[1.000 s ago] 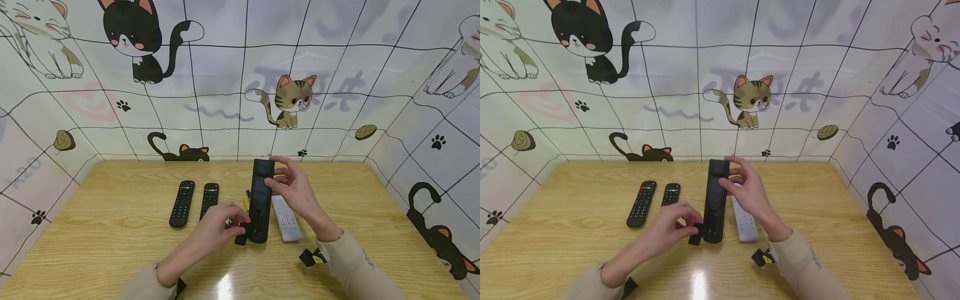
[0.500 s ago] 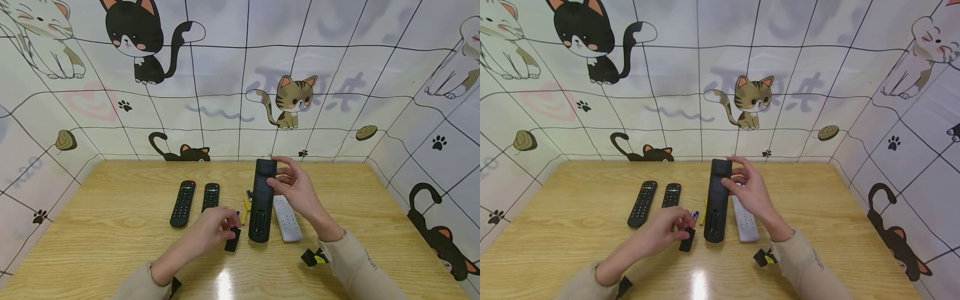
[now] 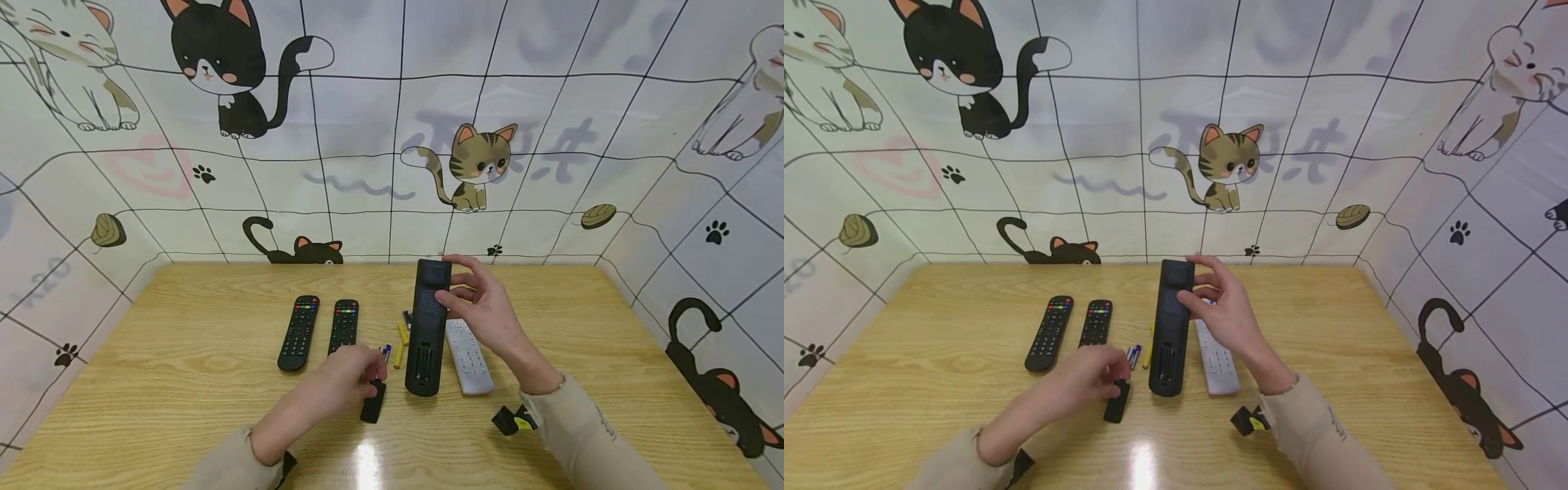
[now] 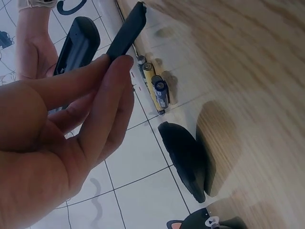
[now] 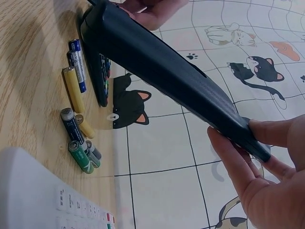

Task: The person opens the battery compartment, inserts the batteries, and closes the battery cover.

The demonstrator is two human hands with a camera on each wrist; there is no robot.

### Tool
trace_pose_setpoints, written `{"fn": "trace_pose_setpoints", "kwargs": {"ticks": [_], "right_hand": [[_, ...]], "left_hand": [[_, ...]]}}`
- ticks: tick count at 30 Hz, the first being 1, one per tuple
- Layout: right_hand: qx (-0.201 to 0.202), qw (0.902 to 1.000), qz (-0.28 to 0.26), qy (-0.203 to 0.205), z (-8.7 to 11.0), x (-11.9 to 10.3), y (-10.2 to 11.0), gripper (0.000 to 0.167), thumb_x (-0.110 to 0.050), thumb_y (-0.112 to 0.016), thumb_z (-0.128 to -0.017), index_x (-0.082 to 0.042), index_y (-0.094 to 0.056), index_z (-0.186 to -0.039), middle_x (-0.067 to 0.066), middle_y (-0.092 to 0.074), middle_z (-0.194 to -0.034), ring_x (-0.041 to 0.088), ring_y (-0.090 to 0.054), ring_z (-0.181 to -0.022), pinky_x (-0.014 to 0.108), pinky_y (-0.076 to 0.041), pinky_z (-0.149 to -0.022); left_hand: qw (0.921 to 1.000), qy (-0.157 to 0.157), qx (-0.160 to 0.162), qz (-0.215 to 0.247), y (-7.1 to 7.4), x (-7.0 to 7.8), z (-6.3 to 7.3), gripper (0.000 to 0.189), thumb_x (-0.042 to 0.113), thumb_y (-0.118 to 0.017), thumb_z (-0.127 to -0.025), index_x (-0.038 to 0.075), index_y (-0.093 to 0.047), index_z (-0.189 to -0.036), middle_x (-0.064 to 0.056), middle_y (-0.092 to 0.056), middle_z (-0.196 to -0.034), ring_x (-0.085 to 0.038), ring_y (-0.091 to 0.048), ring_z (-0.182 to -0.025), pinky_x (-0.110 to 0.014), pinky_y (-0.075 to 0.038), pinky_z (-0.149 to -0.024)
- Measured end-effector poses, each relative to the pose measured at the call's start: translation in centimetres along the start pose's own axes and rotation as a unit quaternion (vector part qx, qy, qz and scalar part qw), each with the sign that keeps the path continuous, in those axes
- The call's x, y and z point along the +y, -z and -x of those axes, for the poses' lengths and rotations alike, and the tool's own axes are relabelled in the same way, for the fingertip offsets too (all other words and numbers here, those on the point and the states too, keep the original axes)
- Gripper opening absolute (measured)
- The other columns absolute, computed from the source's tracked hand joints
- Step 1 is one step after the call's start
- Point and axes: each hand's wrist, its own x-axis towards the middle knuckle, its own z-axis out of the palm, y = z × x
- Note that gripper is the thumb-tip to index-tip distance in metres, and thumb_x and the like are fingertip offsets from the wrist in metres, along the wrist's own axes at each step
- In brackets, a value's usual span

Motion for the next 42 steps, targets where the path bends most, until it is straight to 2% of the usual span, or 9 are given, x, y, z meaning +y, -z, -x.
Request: {"fn": "trace_pose_setpoints", "kwargs": {"ticks": [6, 14, 19, 35, 42], "right_hand": [[-0.003, 1.0, 0.002, -0.001, -0.01, -0.16, 0.02, 0.058, -0.002, -0.07, -0.097, -0.009, -0.046, -0.15, 0.024, -0.063, -0.119, 0.027, -0.07, -0.095, 0.039, -0.061, -0.076], [-0.009, 0.9999, -0.005, -0.003, -0.02, -0.2, 0.01, 0.06, -0.001, -0.07, -0.097, -0.008, -0.045, -0.151, 0.024, -0.062, -0.119, 0.026, -0.07, -0.095, 0.04, -0.061, -0.077], [-0.011, 0.9999, -0.01, 0.001, -0.09, -0.05, -0.02, 0.06, -0.001, -0.07, -0.097, -0.008, -0.045, -0.151, 0.024, -0.062, -0.119, 0.027, -0.07, -0.095, 0.042, -0.061, -0.076], [-0.018, 0.9998, -0.008, 0.006, -0.13, -0.13, -0.12, 0.058, -0.003, -0.07, -0.098, -0.013, -0.047, -0.151, 0.022, -0.063, -0.119, 0.029, -0.071, -0.095, 0.044, -0.062, -0.075], [-0.012, 0.9999, 0.001, 0.0, -0.17, 0.0, -0.03, 0.058, -0.002, -0.07, -0.098, -0.011, -0.047, -0.15, 0.023, -0.063, -0.118, 0.028, -0.07, -0.095, 0.041, -0.061, -0.075]], "left_hand": [[0.9996, 0.016, -0.018, -0.018, -0.17, -0.02, -0.14, 0.024, -0.007, -0.081, -0.083, 0.01, -0.064, -0.088, 0.003, -0.054, -0.078, -0.011, -0.05, -0.07, -0.026, -0.047, -0.061], [0.995, 0.043, -0.043, -0.08, -0.58, 0.13, -0.45, 0.02, -0.005, -0.081, -0.084, 0.008, -0.066, -0.09, 0.002, -0.057, -0.079, -0.01, -0.052, -0.071, -0.026, -0.049, -0.061], [0.9927, 0.041, -0.05, -0.102, -0.76, -0.03, -0.62, 0.019, -0.003, -0.082, -0.084, 0.008, -0.068, -0.089, 0.002, -0.059, -0.08, -0.011, -0.054, -0.072, -0.027, -0.05, -0.063], [0.9907, 0.047, -0.069, -0.107, -0.85, -0.09, -0.86, 0.015, -0.002, -0.08, -0.086, 0.008, -0.07, -0.089, 0.002, -0.061, -0.082, -0.009, -0.055, -0.074, -0.026, -0.05, -0.064], [0.9941, 0.037, -0.037, -0.095, -0.46, -0.28, -0.94, 0.013, 0.0, -0.081, -0.086, 0.006, -0.072, -0.093, 0.0, -0.064, -0.084, -0.011, -0.057, -0.074, -0.027, -0.052, -0.065]]}}
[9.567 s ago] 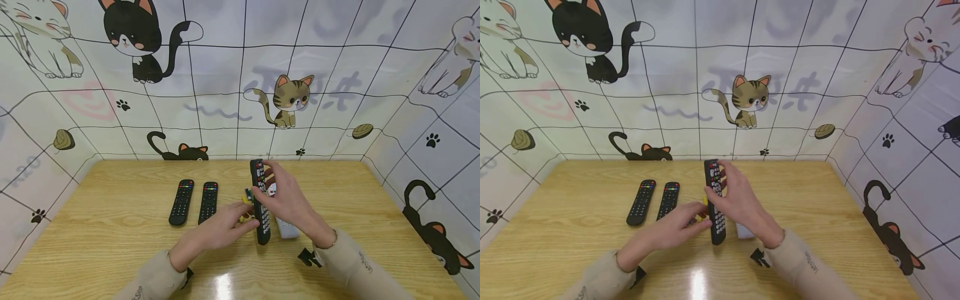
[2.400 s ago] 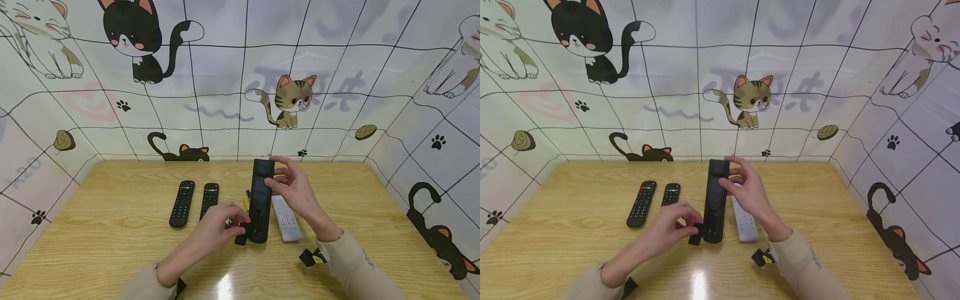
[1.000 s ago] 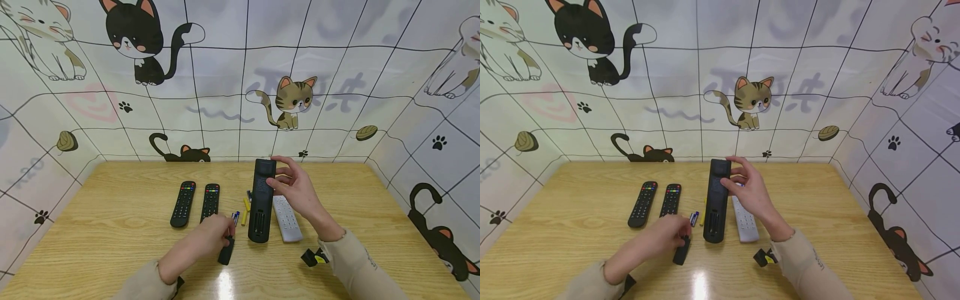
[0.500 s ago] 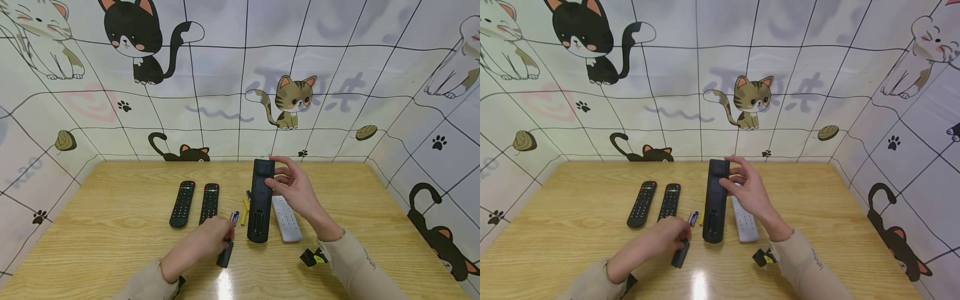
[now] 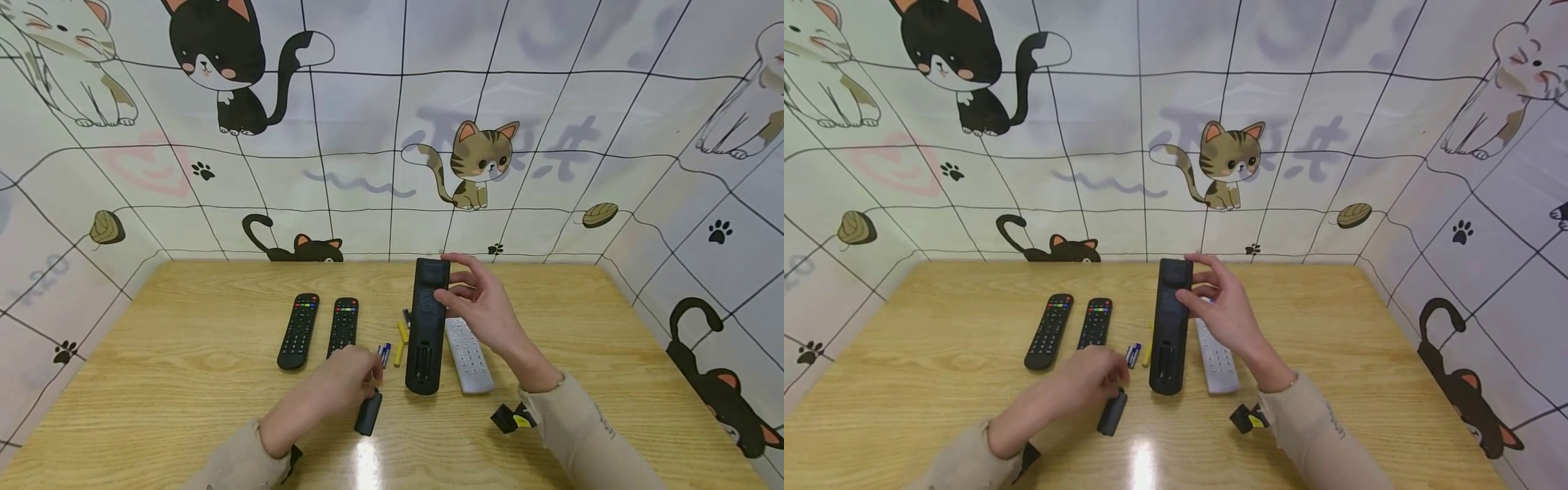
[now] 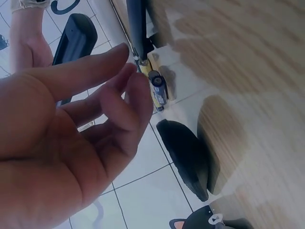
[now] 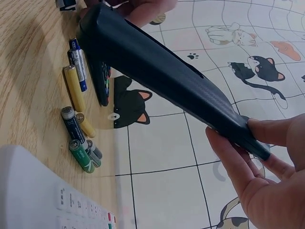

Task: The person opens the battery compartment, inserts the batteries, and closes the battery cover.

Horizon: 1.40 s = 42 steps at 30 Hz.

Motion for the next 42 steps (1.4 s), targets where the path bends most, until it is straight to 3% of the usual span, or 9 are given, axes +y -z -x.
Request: {"fn": "trace_pose_setpoints", "kwargs": {"ticks": [7, 10, 22, 29, 34, 42], "right_hand": [[0.0, 1.0, 0.004, -0.004, 0.1, 0.1, 0.2, 0.058, -0.003, -0.07, -0.098, -0.013, -0.048, -0.15, 0.023, -0.062, -0.119, 0.028, -0.07, -0.096, 0.041, -0.061, -0.076], [-0.002, 1.0, -0.002, -0.001, 0.0, 0.0, 0.1, 0.059, -0.003, -0.07, -0.097, -0.013, -0.047, -0.15, 0.023, -0.062, -0.119, 0.029, -0.07, -0.096, 0.042, -0.061, -0.075], [-0.006, 0.9998, -0.015, 0.009, -0.1, -0.3, -0.1, 0.06, -0.001, -0.07, -0.097, -0.009, -0.046, -0.151, 0.023, -0.062, -0.119, 0.029, -0.071, -0.094, 0.043, -0.062, -0.074], [-0.006, 0.9997, -0.02, 0.01, -0.1, -0.2, -0.3, 0.058, 0.0, -0.07, -0.097, -0.008, -0.046, -0.15, 0.024, -0.062, -0.118, 0.028, -0.071, -0.094, 0.043, -0.062, -0.075], [-0.005, 0.9998, -0.02, 0.004, -0.1, -0.2, -0.2, 0.058, 0.0, -0.069, -0.097, -0.011, -0.047, -0.15, 0.024, -0.062, -0.118, 0.029, -0.071, -0.094, 0.043, -0.062, -0.075], [-0.004, 0.9997, -0.023, -0.002, -0.1, -0.2, -0.2, 0.059, 0.0, -0.07, -0.097, -0.013, -0.047, -0.15, 0.024, -0.062, -0.118, 0.03, -0.07, -0.095, 0.043, -0.062, -0.075]], "left_hand": [[0.9968, -0.011, 0.073, -0.03, 0.1, -0.3, -0.8, 0.027, 0.0, -0.084, -0.081, 0.002, -0.071, -0.104, -0.008, -0.062, -0.093, -0.022, -0.059, -0.083, -0.037, -0.053, -0.072], [0.9949, -0.003, 0.088, -0.048, 0.2, -0.5, -1.4, 0.039, 0.001, -0.086, -0.078, -0.002, -0.071, -0.114, -0.013, -0.063, -0.102, -0.029, -0.06, -0.091, -0.043, -0.053, -0.08], [0.995, 0.015, 0.056, -0.081, 0.5, -0.8, -2.9, 0.047, 0.007, -0.091, -0.076, -0.001, -0.072, -0.119, -0.012, -0.064, -0.112, -0.033, -0.061, -0.105, -0.047, -0.053, -0.089], [0.9957, 0.021, 0.04, -0.08, 0.5, -0.9, -3.2, 0.041, 0.009, -0.091, -0.077, 0.0, -0.075, -0.114, -0.009, -0.064, -0.103, -0.025, -0.061, -0.092, -0.043, -0.054, -0.079], [0.9946, 0.009, 0.05, -0.09, 0.3, -1.0, -3.3, 0.034, 0.009, -0.093, -0.075, 0.001, -0.077, -0.105, -0.004, -0.063, -0.09, -0.018, -0.057, -0.08, -0.037, -0.051, -0.069], [0.9954, 0.006, 0.062, -0.073, 0.2, -1.1, -3.4, 0.033, 0.005, -0.092, -0.074, 0.001, -0.073, -0.101, -0.004, -0.065, -0.085, -0.018, -0.056, -0.076, -0.037, -0.05, -0.067]]}}
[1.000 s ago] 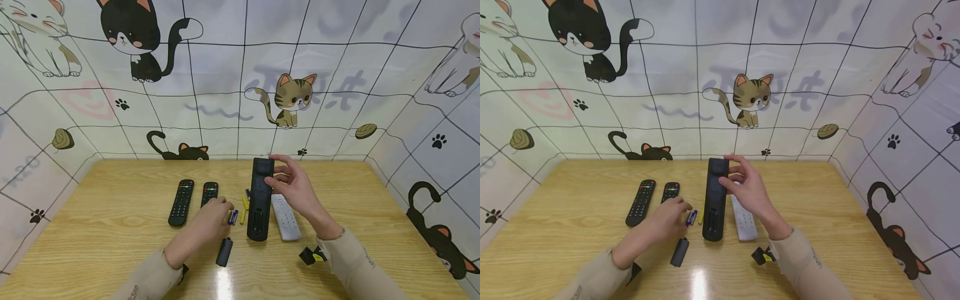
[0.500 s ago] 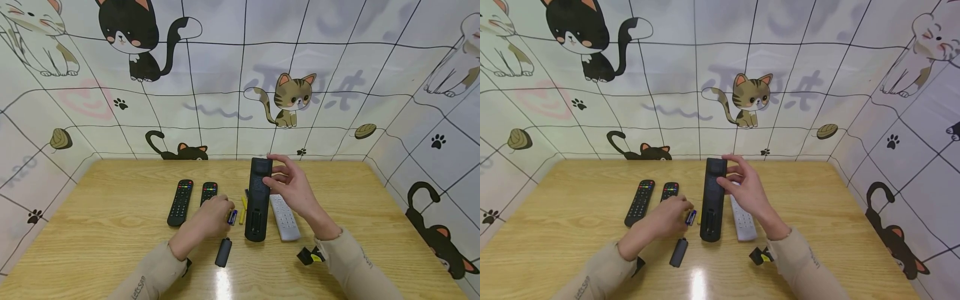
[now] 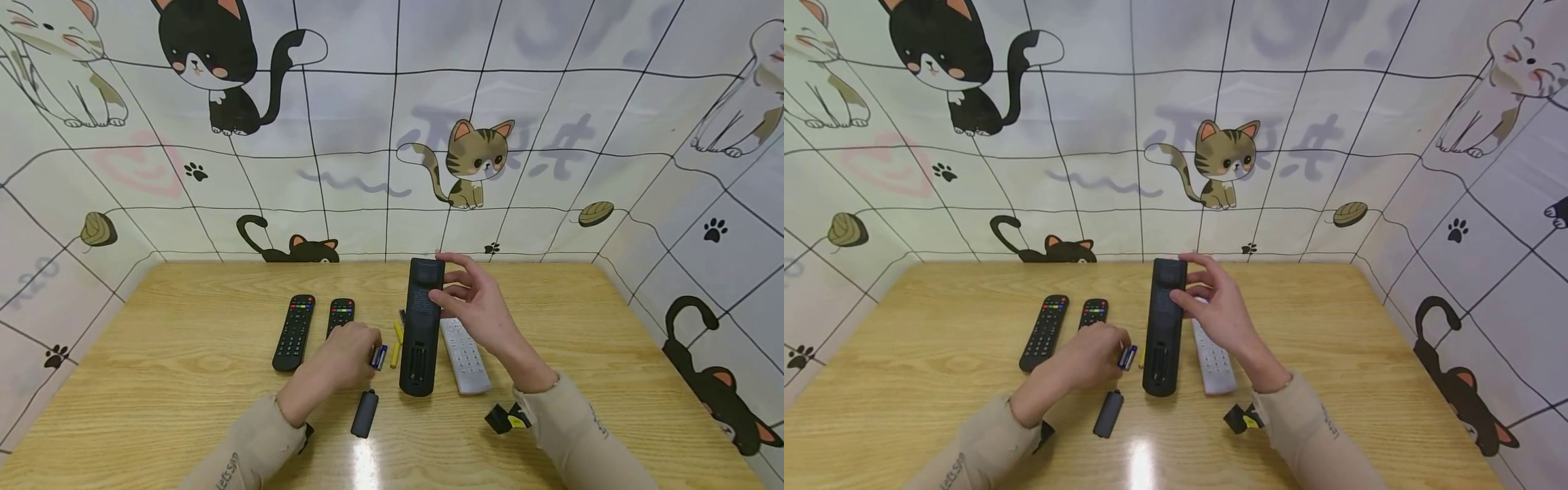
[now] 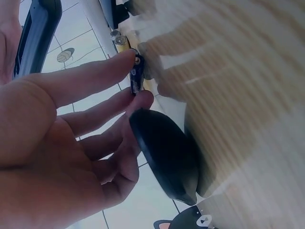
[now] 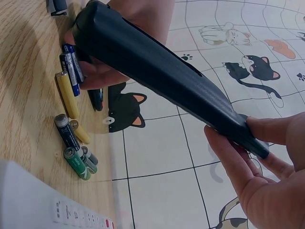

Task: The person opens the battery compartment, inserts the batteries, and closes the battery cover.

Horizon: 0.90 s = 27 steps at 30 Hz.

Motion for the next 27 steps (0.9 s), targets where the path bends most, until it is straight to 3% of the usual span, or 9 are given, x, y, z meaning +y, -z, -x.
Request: {"fn": "trace_pose_setpoints", "kwargs": {"ticks": [10, 21, 27], "right_hand": [[-0.001, 1.0, 0.004, -0.001, 0.1, -0.1, 0.0, 0.059, 0.0, -0.07, -0.097, -0.012, -0.047, -0.15, 0.024, -0.061, -0.118, 0.029, -0.07, -0.095, 0.043, -0.062, -0.074], [0.0, 1.0, 0.005, -0.002, 0.0, 0.0, 0.1, 0.059, -0.001, -0.07, -0.097, -0.012, -0.047, -0.15, 0.024, -0.061, -0.119, 0.029, -0.07, -0.096, 0.042, -0.062, -0.075], [0.001, 1.0, 0.003, -0.001, -0.1, 0.0, 0.1, 0.059, -0.001, -0.07, -0.097, -0.011, -0.047, -0.15, 0.023, -0.061, -0.119, 0.028, -0.071, -0.096, 0.042, -0.062, -0.074]], "left_hand": [[0.9996, 0.008, -0.003, 0.028, 0.2, 0.2, 0.3, 0.034, -0.008, -0.083, -0.074, -0.002, -0.069, -0.104, -0.002, -0.059, -0.077, -0.017, -0.052, -0.067, -0.031, -0.044, -0.057], [0.999, -0.023, 0.022, 0.031, 0.7, 0.2, 0.6, 0.033, -0.007, -0.075, -0.077, -0.005, -0.068, -0.109, 0.0, -0.058, -0.072, -0.014, -0.049, -0.062, -0.028, -0.042, -0.053], [0.998, -0.02, 0.026, 0.054, 1.1, 0.7, 1.3, 0.041, -0.003, -0.073, -0.08, -0.003, -0.066, -0.12, 0.001, -0.059, -0.079, -0.014, -0.051, -0.068, -0.029, -0.045, -0.056]]}}
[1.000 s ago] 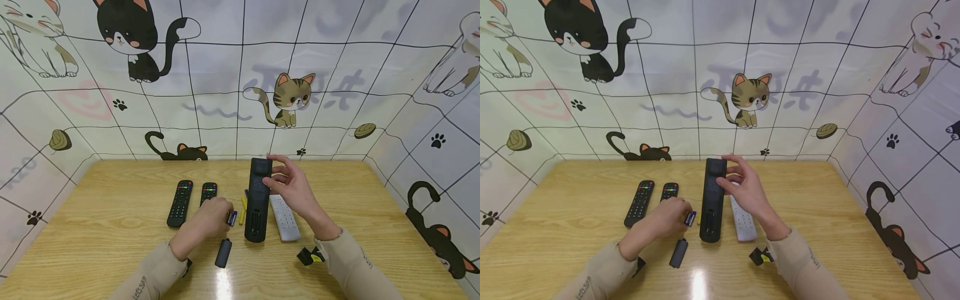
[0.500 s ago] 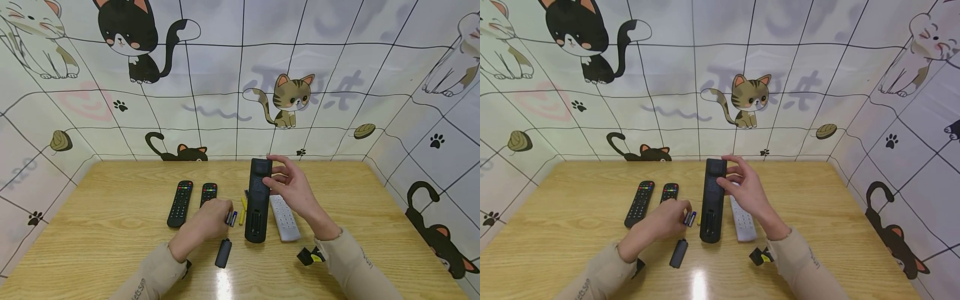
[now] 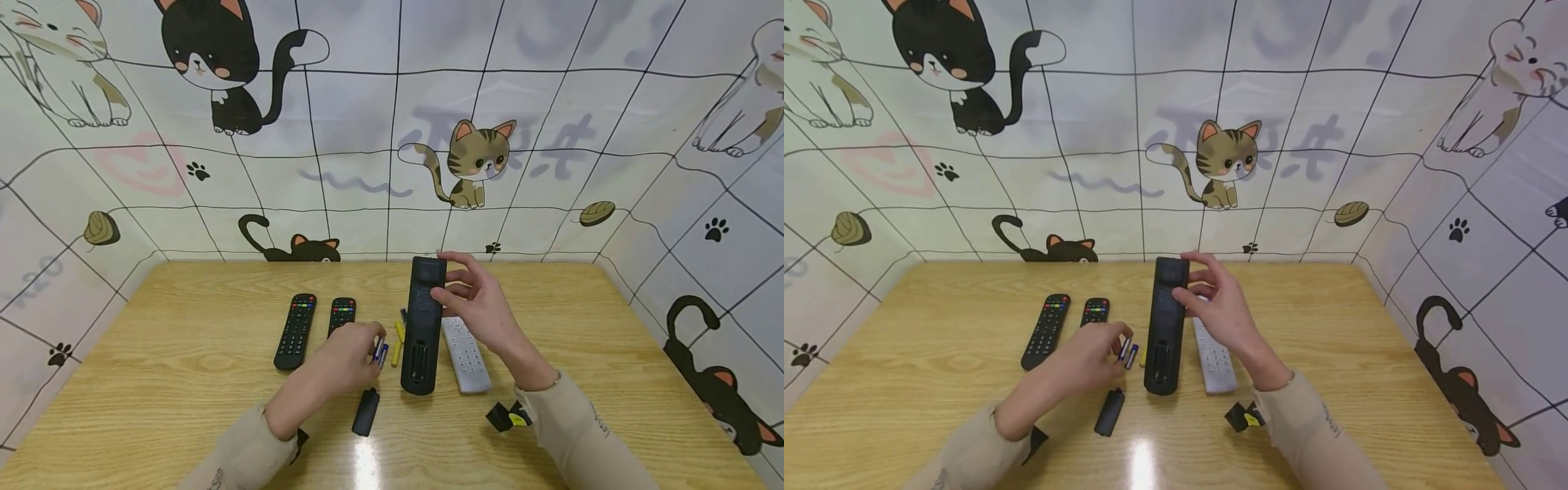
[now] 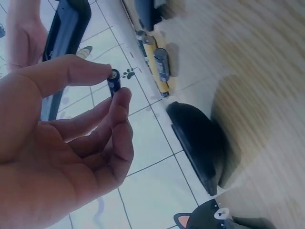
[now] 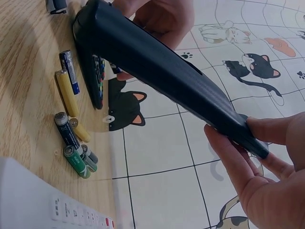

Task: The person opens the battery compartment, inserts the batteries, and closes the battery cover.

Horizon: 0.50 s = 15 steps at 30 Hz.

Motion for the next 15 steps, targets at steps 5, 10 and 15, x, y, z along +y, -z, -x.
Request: {"fn": "trace_pose_setpoints", "kwargs": {"ticks": [5, 10, 15], "right_hand": [[0.004, 1.0, 0.004, -0.001, -0.1, 0.0, 0.1, 0.059, -0.001, -0.07, -0.097, -0.012, -0.047, -0.151, 0.023, -0.061, -0.119, 0.027, -0.071, -0.096, 0.042, -0.062, -0.074], [0.007, 0.9999, 0.006, -0.006, -0.1, 0.1, 0.1, 0.059, -0.001, -0.07, -0.097, -0.012, -0.047, -0.15, 0.023, -0.061, -0.119, 0.026, -0.071, -0.096, 0.042, -0.062, -0.074], [0.009, 0.9999, 0.004, -0.007, -0.1, 0.2, 0.1, 0.059, -0.001, -0.07, -0.097, -0.011, -0.046, -0.151, 0.023, -0.061, -0.119, 0.026, -0.071, -0.097, 0.042, -0.062, -0.075]], "left_hand": [[0.9998, -0.012, 0.015, 0.011, 0.3, 0.7, 0.6, 0.041, 0.0, -0.074, -0.082, -0.002, -0.066, -0.121, -0.001, -0.061, -0.086, -0.015, -0.054, -0.076, -0.03, -0.048, -0.063], [0.9985, -0.038, 0.036, 0.014, 0.4, 1.3, 1.2, 0.04, 0.003, -0.076, -0.084, -0.002, -0.066, -0.122, -0.002, -0.064, -0.089, -0.015, -0.057, -0.079, -0.03, -0.05, -0.065], [0.9976, -0.05, 0.04, 0.025, 0.6, 2.0, 1.7, 0.042, 0.002, -0.075, -0.082, -0.001, -0.065, -0.123, -0.001, -0.063, -0.089, -0.014, -0.056, -0.079, -0.028, -0.049, -0.065]]}}
